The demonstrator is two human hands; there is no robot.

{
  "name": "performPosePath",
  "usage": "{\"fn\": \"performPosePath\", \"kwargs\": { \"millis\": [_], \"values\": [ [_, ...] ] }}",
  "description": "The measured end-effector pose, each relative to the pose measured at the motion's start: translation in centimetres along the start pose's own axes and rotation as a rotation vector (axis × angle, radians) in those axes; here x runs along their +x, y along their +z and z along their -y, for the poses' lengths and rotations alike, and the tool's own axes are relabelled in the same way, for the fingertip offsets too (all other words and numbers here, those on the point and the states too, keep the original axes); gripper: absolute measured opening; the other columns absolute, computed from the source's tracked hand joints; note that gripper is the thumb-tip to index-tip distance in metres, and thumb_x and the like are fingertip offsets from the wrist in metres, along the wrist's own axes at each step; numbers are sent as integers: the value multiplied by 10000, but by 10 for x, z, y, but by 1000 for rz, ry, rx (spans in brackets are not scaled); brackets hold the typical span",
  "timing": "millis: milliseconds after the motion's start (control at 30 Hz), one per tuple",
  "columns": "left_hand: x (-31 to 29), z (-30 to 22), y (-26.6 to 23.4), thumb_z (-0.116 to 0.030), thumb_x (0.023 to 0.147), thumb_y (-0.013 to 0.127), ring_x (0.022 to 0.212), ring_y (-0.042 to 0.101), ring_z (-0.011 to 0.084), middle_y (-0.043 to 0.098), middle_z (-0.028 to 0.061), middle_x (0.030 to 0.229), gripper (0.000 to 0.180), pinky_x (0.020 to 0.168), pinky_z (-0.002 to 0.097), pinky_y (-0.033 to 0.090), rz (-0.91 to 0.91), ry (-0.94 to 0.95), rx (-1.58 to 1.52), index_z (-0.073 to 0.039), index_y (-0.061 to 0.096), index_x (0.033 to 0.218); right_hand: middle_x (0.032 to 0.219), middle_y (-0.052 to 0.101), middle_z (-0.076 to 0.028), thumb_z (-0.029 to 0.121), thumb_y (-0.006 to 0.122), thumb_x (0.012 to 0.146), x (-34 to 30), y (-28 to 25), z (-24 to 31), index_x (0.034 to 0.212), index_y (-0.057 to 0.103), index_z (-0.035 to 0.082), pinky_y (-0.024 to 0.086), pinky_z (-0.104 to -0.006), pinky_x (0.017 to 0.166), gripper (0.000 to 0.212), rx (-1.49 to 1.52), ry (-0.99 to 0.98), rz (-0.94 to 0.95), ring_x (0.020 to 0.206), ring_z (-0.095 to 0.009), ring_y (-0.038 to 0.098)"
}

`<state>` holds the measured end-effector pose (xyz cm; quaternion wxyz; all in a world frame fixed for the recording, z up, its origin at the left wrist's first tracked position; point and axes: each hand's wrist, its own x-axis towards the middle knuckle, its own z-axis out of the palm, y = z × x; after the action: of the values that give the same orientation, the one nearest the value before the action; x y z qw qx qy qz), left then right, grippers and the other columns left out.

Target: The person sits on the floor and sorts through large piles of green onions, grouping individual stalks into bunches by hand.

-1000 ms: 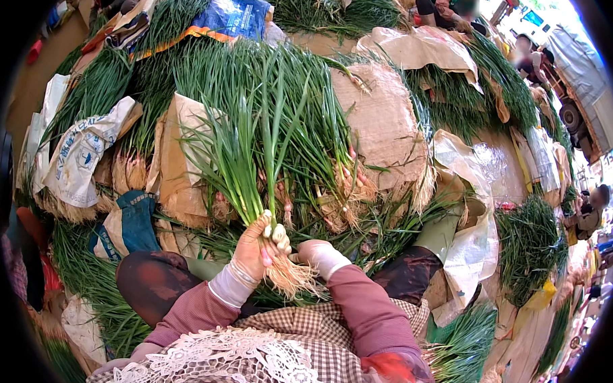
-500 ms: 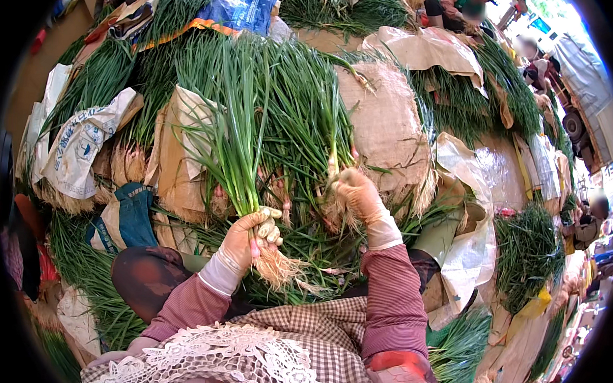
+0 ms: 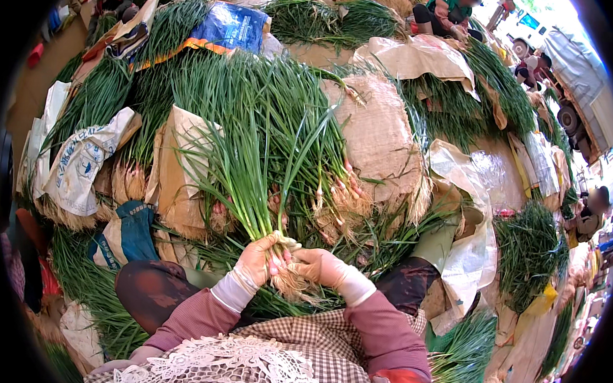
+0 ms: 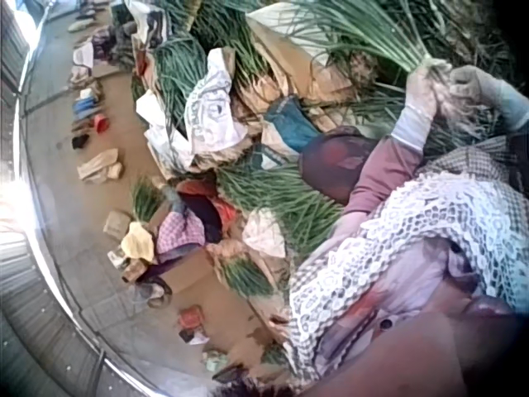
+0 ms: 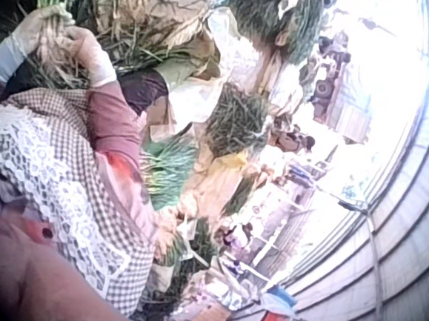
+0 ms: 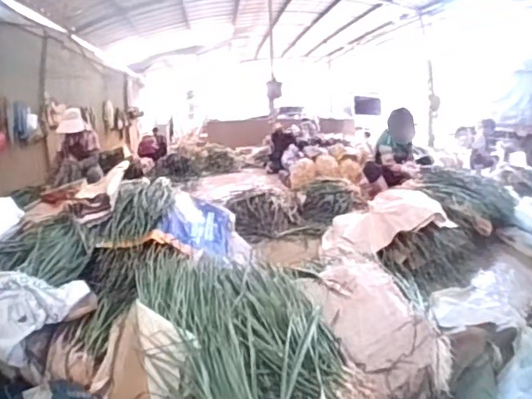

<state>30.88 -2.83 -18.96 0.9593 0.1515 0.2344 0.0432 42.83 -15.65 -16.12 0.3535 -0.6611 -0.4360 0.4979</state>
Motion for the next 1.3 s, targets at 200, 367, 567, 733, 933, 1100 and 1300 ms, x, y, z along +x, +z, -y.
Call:
{"fn": "performPosePath", "kwargs": {
  "millis": [200, 367, 567, 733, 933, 1100, 1300],
  "values": [
    [-9, 12, 1, -212, 845, 439, 627, 542, 224, 549, 91, 666, 202, 644, 382, 464, -31, 37, -150, -25, 515, 839, 1018, 492, -76, 537, 316, 814, 14, 26, 40, 1151, 397, 8, 348, -281, 807, 633, 1010, 140, -153, 905, -144, 454],
    [-24, 12, 37, -232, 828, 473, 474, 488, 188, 496, 47, 579, 191, 434, 290, 435, -230, 120, 73, -45, 502, 799, 693, 556, -129, 273, 407, 842, 86, 22, -15, 849, 504, 38, 405, -325, 560, 255, 242, -238, -655, 649, -233, 542],
    [-40, 5, 56, -222, 846, 437, 481, 438, 148, 456, 46, 566, 213, 438, 268, 377, -67, 390, 40, -54, 462, 716, 576, 554, -124, 238, 390, 835, 68, -22, -15, 824, 479, 70, 428, -397, 460, 190, -657, 186, -886, 505, -298, 539],
    [-34, -21, 50, -241, 849, 433, 552, 508, 146, 524, 62, 650, 244, 544, 253, 458, -209, 404, 146, -15, 514, 890, 954, 563, -114, 338, 469, 784, 38, -9, -37, 1027, 501, 96, 414, -358, 783, 345, -819, 242, 206, 882, -241, 542],
    [-6, -11, 9, -186, 825, 460, 555, 501, 163, 479, 14, 562, 335, 565, 296, 456, 12, 93, -81, 44, 458, 1069, 745, 580, -103, 332, 537, 748, 68, -63, 16, 823, 528, 83, 435, -356, 650, 260, -384, 333, -781, 707, -274, 562],
    [-18, -10, 30, -144, 797, 484, 593, 500, 184, 497, 51, 598, 231, 661, 303, 433, 69, 134, 95, 53, 501, 916, 700, 562, -104, 285, 545, 740, 86, -79, -12, 775, 503, 73, 420, -358, 615, 219, -890, 245, -738, 689, -263, 553],
    [-8, -22, 7, -135, 832, 419, 795, 572, 215, 557, 175, 961, 285, 707, 308, 485, -79, 213, 117, 76, 489, 1010, 715, 561, -92, 251, 486, 813, 36, -2, 18, 819, 524, 80, 437, -291, 633, 176, -250, -80, -483, 642, -186, 529]
  ]
}}
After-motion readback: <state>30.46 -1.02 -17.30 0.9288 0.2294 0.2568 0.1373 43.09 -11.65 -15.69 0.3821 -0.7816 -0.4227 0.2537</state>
